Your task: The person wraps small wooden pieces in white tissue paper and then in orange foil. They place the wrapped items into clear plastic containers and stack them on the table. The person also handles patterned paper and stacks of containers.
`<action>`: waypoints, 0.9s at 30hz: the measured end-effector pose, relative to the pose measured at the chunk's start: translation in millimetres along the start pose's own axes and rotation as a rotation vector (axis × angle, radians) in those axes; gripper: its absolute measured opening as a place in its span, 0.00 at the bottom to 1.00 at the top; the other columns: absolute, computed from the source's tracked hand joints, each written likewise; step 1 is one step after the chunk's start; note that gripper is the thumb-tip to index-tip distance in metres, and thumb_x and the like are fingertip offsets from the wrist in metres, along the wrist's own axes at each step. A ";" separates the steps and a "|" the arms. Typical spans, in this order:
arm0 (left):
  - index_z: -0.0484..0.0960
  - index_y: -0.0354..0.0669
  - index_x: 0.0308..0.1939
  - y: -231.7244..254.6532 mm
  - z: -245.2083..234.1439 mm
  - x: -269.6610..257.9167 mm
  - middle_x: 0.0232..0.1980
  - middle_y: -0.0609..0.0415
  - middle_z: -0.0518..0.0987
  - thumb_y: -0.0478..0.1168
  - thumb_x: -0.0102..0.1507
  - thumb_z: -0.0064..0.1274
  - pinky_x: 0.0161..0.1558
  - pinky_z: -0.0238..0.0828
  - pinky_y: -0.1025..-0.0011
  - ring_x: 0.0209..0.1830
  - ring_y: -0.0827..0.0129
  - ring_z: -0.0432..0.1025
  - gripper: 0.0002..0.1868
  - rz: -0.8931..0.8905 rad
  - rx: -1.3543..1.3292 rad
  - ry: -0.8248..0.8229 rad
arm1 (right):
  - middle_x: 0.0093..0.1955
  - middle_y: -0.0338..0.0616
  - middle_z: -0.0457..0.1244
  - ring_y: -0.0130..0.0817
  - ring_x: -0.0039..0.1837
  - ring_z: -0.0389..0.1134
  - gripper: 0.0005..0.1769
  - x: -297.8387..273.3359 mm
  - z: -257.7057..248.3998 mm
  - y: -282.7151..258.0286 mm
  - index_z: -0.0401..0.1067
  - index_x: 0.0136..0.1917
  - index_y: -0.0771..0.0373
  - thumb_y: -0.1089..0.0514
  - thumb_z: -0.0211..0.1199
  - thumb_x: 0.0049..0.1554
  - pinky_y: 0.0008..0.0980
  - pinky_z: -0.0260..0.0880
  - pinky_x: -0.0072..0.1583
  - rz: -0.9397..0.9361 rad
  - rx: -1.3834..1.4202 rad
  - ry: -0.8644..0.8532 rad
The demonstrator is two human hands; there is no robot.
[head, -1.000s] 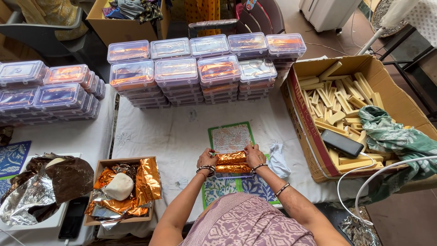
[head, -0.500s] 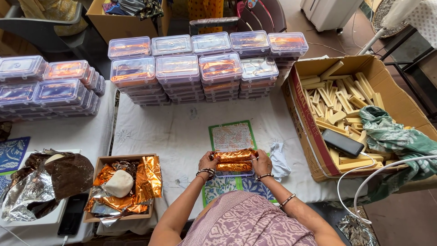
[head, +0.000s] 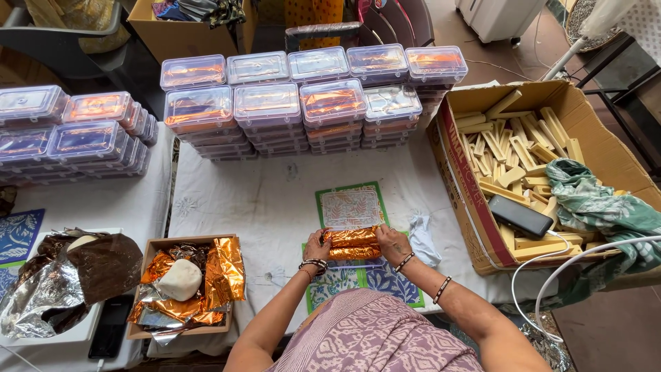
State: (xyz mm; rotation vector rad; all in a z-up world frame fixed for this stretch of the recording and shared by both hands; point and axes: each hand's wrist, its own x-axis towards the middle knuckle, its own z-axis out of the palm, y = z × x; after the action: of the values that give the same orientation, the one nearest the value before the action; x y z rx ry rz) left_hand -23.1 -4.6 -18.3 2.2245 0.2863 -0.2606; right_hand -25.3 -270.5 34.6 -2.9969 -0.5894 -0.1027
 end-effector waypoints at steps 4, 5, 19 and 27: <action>0.75 0.62 0.64 -15.6 19.2 10.0 0.59 0.51 0.75 0.54 0.69 0.45 0.55 0.72 0.59 0.56 0.53 0.74 0.20 0.024 -0.013 0.022 | 0.46 0.48 0.65 0.48 0.45 0.72 0.05 18.8 -0.8 7.8 0.68 0.46 0.61 0.66 0.57 0.55 0.45 0.74 0.45 0.028 0.075 0.028; 0.75 0.60 0.64 -20.8 25.9 12.3 0.58 0.50 0.75 0.53 0.69 0.45 0.55 0.71 0.58 0.55 0.53 0.73 0.20 0.032 0.007 0.038 | 0.46 0.47 0.65 0.48 0.46 0.72 0.05 17.9 1.3 8.1 0.69 0.46 0.60 0.65 0.57 0.55 0.46 0.74 0.46 0.044 0.106 0.022; 0.76 0.55 0.62 -12.9 21.3 3.9 0.62 0.52 0.77 0.55 0.69 0.47 0.54 0.71 0.61 0.57 0.55 0.74 0.21 0.076 -0.059 0.147 | 0.51 0.46 0.64 0.49 0.47 0.73 0.14 11.3 -7.0 -8.8 0.69 0.53 0.56 0.67 0.59 0.53 0.49 0.74 0.46 0.203 0.151 0.045; 0.75 0.54 0.63 -4.5 10.1 1.4 0.56 0.54 0.81 0.59 0.65 0.53 0.52 0.74 0.61 0.53 0.58 0.77 0.26 -0.011 -0.071 0.117 | 0.50 0.46 0.63 0.46 0.48 0.72 0.15 -8.4 -4.3 -28.6 0.70 0.55 0.57 0.67 0.58 0.55 0.45 0.74 0.46 0.205 0.129 0.198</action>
State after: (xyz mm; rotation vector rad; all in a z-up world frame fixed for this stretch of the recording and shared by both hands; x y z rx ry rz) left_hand -24.0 -9.6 -28.3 2.1716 0.3657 -0.1239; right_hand -44.2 -247.7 40.2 -2.8556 -0.2568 -0.3292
